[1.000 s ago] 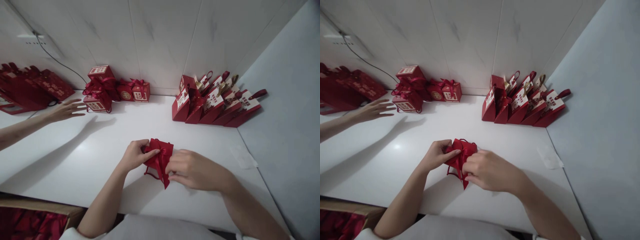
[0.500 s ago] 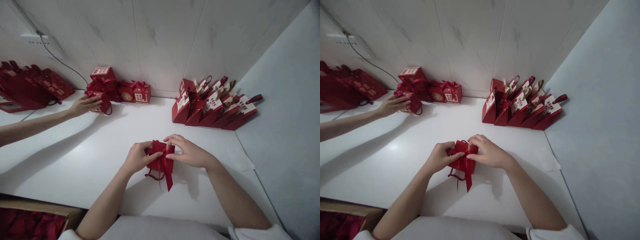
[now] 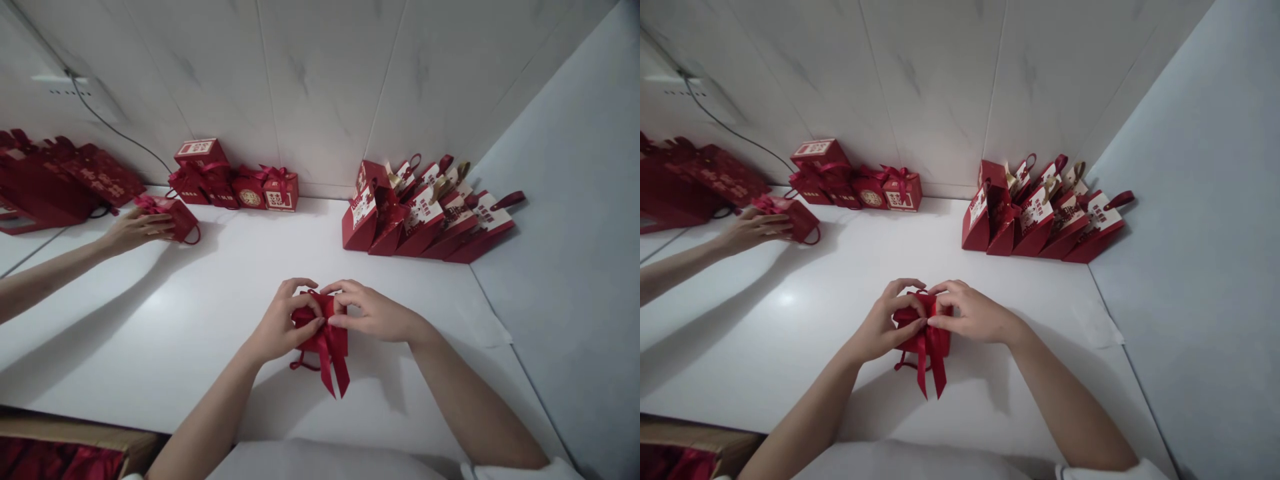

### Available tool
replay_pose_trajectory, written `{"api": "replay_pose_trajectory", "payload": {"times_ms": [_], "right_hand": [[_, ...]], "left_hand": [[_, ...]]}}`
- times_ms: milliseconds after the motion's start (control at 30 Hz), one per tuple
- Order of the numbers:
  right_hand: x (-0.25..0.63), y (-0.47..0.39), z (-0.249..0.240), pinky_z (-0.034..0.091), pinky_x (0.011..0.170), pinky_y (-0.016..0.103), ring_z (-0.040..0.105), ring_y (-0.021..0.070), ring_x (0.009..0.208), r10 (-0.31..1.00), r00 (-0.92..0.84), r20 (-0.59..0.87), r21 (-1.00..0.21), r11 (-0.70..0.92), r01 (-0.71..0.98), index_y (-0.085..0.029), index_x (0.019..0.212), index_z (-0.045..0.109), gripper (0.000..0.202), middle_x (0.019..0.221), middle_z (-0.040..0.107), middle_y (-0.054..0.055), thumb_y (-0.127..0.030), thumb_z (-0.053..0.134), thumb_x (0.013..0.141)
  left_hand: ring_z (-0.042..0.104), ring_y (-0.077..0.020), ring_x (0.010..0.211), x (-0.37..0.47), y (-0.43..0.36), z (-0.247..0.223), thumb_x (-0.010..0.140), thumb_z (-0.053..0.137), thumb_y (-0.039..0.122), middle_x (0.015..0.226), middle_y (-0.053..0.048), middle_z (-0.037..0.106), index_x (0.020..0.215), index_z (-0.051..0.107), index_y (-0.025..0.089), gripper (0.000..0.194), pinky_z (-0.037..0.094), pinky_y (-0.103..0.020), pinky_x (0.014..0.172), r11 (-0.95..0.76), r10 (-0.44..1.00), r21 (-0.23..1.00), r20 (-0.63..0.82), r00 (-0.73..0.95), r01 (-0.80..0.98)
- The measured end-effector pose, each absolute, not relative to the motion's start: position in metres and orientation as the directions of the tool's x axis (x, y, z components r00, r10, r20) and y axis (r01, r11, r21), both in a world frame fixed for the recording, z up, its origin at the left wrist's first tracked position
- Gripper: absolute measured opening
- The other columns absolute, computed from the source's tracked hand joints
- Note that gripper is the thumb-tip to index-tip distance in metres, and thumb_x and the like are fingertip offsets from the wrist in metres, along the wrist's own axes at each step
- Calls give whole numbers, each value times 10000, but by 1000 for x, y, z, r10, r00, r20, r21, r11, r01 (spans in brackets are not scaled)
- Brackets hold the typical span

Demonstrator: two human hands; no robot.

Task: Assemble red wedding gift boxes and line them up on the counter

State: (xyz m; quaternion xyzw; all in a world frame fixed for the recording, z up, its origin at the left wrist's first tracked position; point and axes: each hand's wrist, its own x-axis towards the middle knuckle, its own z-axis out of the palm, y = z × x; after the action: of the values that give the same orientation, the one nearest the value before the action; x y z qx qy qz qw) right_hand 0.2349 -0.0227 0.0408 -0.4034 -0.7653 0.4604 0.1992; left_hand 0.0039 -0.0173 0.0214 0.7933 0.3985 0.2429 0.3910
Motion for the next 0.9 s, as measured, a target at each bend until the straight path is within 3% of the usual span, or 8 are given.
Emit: {"api": "replay_pose_trajectory", "payload": {"times_ms": [233,500,700,900], "right_hand": [[237,-17,29,405,1027,401,586,202,1130,819,-573,-38,-903,217,371,-201,727,598,188,1261,588,54,-288,622,893],[235,-5,4,374,1009,388,577,222,1115,811,-555,-183,-981,-117,152,-177,620,534,247,1192,588,66,-263,680,799],[235,-5,-1,378,956,375,580,205,1025,827,-531,-186,-980,-116,163,-180,622,538,246,1168,580,52,-278,683,794],[239,-3,-1,376,996,376,570,212,1089,791,-599,-123,-991,-62,120,-185,683,558,247,1180,587,62,-333,689,830]], "left_hand": [[530,-249,1188,2,-12,17,853,634,227,1291,-86,508,847,664,201,40,453,-402,1001,-321,808,849,14,589,420],[510,-243,1233,2,-11,19,848,635,236,1220,-75,544,822,651,207,42,462,-375,1006,-342,797,841,24,603,420],[547,-230,1181,3,-9,17,844,637,245,1191,-63,560,817,658,218,43,475,-377,993,-364,796,829,41,603,425],[596,-214,1092,3,-12,18,845,647,267,1203,-69,571,798,656,211,73,494,-369,959,-356,801,841,48,597,409]]}}
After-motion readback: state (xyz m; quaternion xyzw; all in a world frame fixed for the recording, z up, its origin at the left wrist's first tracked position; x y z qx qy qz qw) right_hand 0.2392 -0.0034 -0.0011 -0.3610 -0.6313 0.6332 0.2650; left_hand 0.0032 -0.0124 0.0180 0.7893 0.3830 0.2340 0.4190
